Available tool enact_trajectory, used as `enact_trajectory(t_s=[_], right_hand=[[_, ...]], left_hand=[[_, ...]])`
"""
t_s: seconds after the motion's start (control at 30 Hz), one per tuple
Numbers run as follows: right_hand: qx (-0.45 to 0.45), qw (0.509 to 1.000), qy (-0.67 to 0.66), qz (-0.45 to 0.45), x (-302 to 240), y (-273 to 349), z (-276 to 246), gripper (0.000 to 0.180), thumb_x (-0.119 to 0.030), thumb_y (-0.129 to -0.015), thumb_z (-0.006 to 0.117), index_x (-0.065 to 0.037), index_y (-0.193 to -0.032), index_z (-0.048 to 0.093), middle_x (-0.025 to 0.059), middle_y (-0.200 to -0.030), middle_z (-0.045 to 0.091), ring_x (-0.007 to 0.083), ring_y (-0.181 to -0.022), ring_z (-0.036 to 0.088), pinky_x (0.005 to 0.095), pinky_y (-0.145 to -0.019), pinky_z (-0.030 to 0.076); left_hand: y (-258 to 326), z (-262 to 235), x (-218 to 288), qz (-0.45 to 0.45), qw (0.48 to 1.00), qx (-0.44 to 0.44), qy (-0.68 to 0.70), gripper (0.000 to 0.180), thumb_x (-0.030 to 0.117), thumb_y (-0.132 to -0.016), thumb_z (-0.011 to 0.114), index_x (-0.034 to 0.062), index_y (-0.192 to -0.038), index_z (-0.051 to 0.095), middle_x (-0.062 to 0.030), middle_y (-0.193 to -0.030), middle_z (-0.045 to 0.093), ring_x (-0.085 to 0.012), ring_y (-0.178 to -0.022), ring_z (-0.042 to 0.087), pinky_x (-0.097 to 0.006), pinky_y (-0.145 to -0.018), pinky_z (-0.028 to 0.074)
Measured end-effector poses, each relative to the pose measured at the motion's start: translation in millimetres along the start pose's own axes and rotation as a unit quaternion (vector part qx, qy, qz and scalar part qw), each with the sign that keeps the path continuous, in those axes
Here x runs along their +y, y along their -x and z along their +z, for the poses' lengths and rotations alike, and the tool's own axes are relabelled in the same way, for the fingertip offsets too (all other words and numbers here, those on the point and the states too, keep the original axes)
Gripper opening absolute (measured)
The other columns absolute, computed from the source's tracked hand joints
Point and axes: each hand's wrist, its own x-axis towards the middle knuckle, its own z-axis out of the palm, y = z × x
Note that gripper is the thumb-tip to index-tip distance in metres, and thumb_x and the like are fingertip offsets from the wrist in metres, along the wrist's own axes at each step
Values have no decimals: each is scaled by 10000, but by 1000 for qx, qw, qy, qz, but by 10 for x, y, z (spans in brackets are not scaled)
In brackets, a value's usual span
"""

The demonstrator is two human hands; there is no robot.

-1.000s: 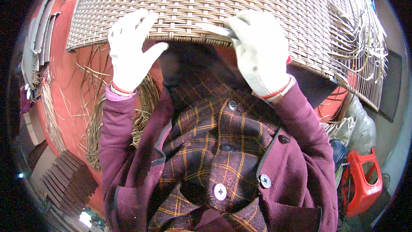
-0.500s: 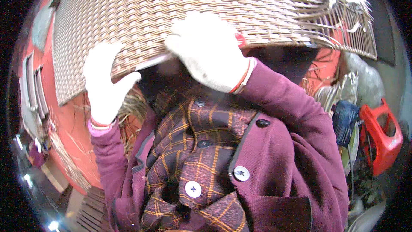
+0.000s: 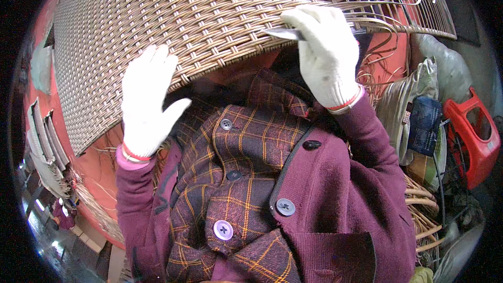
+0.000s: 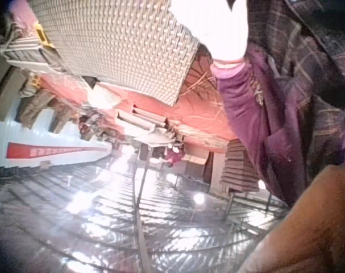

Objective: The person weaves thin strips into a large basket frame, threading them through the existing weave and tightening them by hand. They repeatedly adjust the strips and the basket's position to maintain alignment and tension.

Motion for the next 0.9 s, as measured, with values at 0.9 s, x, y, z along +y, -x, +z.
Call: enact_trajectory(t_s=[0.9], right_hand=[[109,915,-319,222,57,672,-107,154,35,-1067,599,-9,-1125,735,83,-1045,724,173,-901,704,304,-835,566]], left_hand=[[-1134,-58,277,213,964,-31,156,681,286,-797,889,74,-1415,695,-170,-1472,670,-386,-1412,584,-527,-1220,405]])
